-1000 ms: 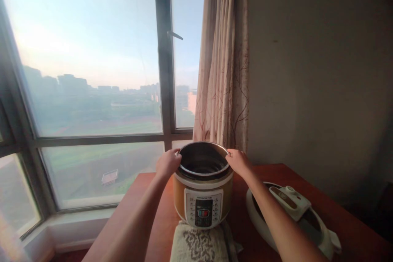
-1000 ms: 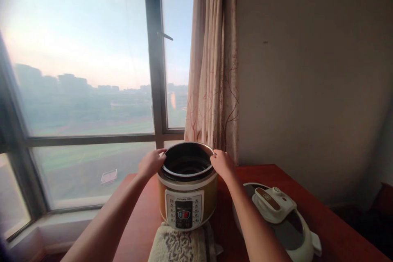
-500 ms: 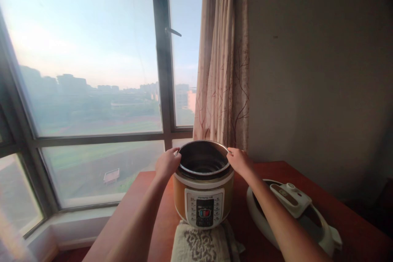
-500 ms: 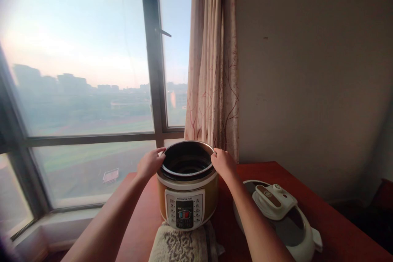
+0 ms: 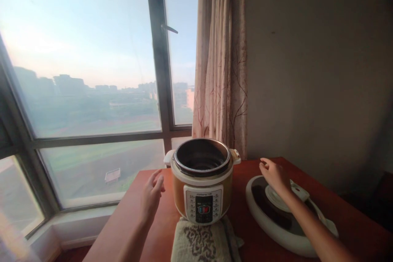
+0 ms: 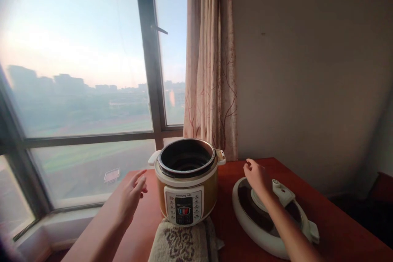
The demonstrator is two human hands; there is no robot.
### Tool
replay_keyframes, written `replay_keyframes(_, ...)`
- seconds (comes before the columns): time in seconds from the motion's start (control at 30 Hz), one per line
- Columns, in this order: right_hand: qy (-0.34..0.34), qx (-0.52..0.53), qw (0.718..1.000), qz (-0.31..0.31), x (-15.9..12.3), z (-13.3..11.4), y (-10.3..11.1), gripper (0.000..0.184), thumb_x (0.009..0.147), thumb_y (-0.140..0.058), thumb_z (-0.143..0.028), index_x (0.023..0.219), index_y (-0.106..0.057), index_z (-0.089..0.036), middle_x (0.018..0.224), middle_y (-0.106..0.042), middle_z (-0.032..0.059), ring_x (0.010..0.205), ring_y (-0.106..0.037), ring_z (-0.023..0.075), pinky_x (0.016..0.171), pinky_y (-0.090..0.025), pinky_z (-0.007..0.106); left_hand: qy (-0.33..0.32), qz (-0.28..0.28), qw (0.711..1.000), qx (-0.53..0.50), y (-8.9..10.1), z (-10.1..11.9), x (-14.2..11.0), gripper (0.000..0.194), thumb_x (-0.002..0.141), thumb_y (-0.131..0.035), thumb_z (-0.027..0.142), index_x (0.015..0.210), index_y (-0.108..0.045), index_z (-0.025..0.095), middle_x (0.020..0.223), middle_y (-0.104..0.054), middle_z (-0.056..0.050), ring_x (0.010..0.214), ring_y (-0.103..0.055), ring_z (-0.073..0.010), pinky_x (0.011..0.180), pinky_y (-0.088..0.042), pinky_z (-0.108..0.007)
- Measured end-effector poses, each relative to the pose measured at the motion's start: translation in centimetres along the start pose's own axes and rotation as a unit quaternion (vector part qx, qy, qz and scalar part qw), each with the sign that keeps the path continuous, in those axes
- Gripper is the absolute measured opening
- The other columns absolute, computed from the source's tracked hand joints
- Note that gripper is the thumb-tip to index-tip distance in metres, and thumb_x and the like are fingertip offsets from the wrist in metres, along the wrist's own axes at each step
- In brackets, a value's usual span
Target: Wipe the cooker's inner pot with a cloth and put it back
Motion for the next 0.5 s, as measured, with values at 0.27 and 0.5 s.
replay_keyframes(0.27, 0.050, -0.084, 0.995, 0.012, -1.7, 7.2, -0.7, 0.033, 0.087, -0.050, -0.038, 0.099, -0.075, -0.018, 0.100, -0.071, 0.0153, 0.099, -0.067, 0.0307, 0.089, -0.049, 0.040, 0.056, -0.038, 0.988, -0.138, -4.7, -6.9, -4.4, 0.067, 0.068, -0.063, 0.070, 0.118, -0.067, 0.024, 0.122, -0.071, -0.012, 0.113, -0.067, -0.0333, 0.082, -0.060, -0.038)
replay_keyframes(0.5, 0.130, -0.147, 0.977, 0.083, -5.3, 7.7, -3.0, 0.037, 0.091, -0.046, -0.044, 0.106, -0.069, -0.019, 0.113, -0.069, 0.0171, 0.109, -0.061, 0.0349, 0.098, -0.045, 0.046, 0.081, -0.049, 0.970, -0.223, -7.4, -7.9, -7.0, 0.083, 0.076, -0.057, 0.071, 0.145, -0.046, 0.027, 0.142, -0.060, -0.009, 0.132, -0.055, -0.0318, 0.089, -0.059, -0.035)
Point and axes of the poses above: each hand's wrist, its own x-axis towards the middle knuckle, its own y-axis out of the back of the hand, z = x × y, the point moved 9 cm from there along x, towards the middle knuckle
